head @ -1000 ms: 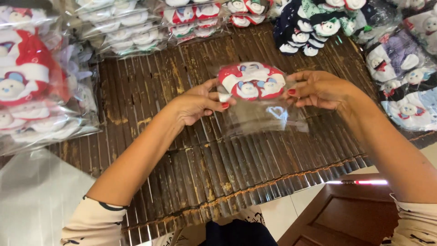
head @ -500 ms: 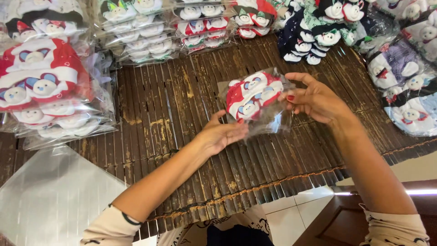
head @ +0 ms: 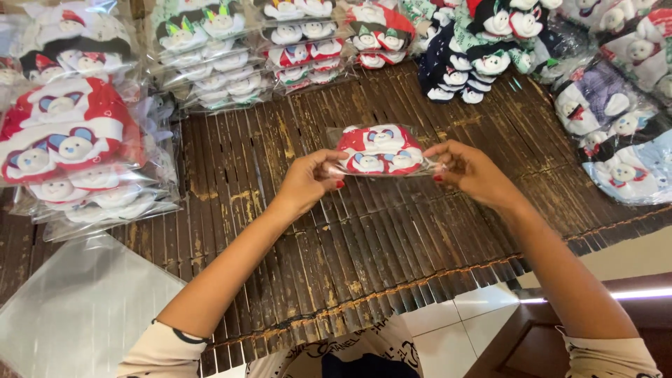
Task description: Packaging baby hat and sock sets into clear plastic bags
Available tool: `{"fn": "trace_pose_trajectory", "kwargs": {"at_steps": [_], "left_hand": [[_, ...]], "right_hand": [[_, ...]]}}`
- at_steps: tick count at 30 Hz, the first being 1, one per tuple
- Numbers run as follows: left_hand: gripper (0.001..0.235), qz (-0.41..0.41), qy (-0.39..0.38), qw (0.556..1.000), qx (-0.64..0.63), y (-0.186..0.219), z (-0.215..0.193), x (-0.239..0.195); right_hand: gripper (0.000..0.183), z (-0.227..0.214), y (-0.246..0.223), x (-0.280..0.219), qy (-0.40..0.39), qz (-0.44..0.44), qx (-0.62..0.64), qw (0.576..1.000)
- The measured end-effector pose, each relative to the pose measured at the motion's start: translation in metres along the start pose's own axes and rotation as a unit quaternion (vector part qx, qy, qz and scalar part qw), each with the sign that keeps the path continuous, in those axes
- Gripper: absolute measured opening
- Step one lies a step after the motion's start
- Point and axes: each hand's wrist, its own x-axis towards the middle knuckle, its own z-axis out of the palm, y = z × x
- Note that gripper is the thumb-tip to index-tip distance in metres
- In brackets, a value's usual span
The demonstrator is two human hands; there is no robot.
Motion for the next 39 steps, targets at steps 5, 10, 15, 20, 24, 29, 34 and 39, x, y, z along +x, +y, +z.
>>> {"fn": "trace_pose_trajectory", "kwargs": {"at_steps": [5,10,15,20,24,29,34,39], "left_hand": [[0.023,0.239,0.105,0.891,0.372,0.006,0.006,0.011],[0.015,0.378,0.131,0.723,0.564,-0.038,0.007,0.004],[0.010,0.304,-0.025,0.714,0.630,-0.046,-0.003,-0.038],[0.046,-0.077,-0.051,0.931,0.353,0.039,-0.008,-0.061],[0.074,-0.292,-0.028,0.955,0.034,0.017,-0.001,-0.043],[0.059,-0.267,0.042,0.963,-0.023,-0.012,0.007,-0.027],[0.061,-0.227,0.085,0.970,0.014,-0.026,0.014,-0.012],[0.083,-0.253,0.155,0.946,-0.133,-0.026,0.028,-0.004]], "right_hand": [[0.035,0.014,0.003,0.001,0.153,-0.237,-0.332,0.900],[0.021,0.014,0.086,-0.004,0.208,-0.311,-0.541,0.753],[0.010,0.035,0.062,-0.048,0.086,-0.263,-0.607,0.745],[0.022,0.030,0.020,-0.058,0.125,-0.077,-0.493,0.858],[0.068,0.014,0.050,-0.016,0.043,0.084,-0.383,0.919],[0.050,0.024,0.068,0.016,0.090,0.152,-0.300,0.937],[0.038,0.039,0.051,0.017,0.106,0.117,-0.295,0.942],[0.029,0.038,0.056,0.020,0.056,0.114,-0.284,0.950]]}}
